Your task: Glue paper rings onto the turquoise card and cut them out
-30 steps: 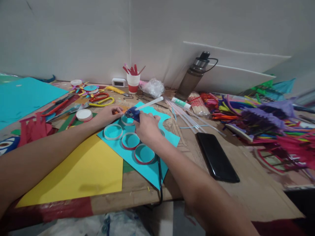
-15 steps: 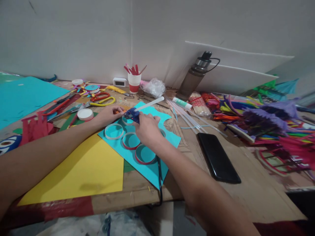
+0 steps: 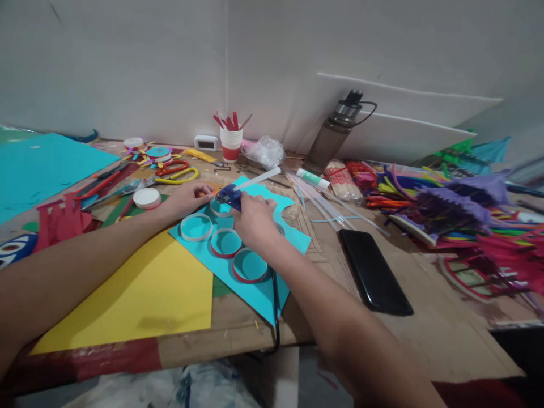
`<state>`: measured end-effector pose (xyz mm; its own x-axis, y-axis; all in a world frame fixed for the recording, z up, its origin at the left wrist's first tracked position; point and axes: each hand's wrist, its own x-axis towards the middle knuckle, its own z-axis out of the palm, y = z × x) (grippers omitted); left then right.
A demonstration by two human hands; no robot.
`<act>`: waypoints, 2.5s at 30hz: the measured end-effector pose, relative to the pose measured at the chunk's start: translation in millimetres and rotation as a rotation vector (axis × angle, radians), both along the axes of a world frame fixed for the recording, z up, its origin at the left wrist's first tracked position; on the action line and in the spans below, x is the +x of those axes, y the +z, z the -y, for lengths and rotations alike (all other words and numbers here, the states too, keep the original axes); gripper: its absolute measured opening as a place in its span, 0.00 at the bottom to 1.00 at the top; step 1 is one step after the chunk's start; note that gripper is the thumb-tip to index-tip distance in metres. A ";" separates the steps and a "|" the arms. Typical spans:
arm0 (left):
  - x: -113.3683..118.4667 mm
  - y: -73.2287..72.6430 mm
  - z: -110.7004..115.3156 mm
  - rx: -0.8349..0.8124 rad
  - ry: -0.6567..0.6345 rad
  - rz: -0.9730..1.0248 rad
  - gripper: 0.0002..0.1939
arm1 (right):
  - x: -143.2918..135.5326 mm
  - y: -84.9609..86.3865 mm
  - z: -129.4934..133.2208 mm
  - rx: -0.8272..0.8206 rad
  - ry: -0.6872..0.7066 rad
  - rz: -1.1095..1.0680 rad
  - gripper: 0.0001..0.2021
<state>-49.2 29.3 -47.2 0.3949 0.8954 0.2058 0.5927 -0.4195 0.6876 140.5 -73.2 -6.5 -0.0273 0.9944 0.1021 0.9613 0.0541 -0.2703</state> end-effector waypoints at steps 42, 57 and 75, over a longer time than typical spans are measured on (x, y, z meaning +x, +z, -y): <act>0.0 3.4 1.9 -0.008 0.019 -0.029 0.10 | 9.1 0.7 2.9 0.024 -0.026 0.081 0.13; -2.2 1.6 0.5 0.000 -0.007 -0.041 0.11 | 2.0 17.2 18.0 0.025 0.026 0.174 0.12; -0.5 3.2 2.2 -0.007 -0.001 -0.027 0.12 | 4.7 11.6 13.7 0.020 -0.023 0.089 0.12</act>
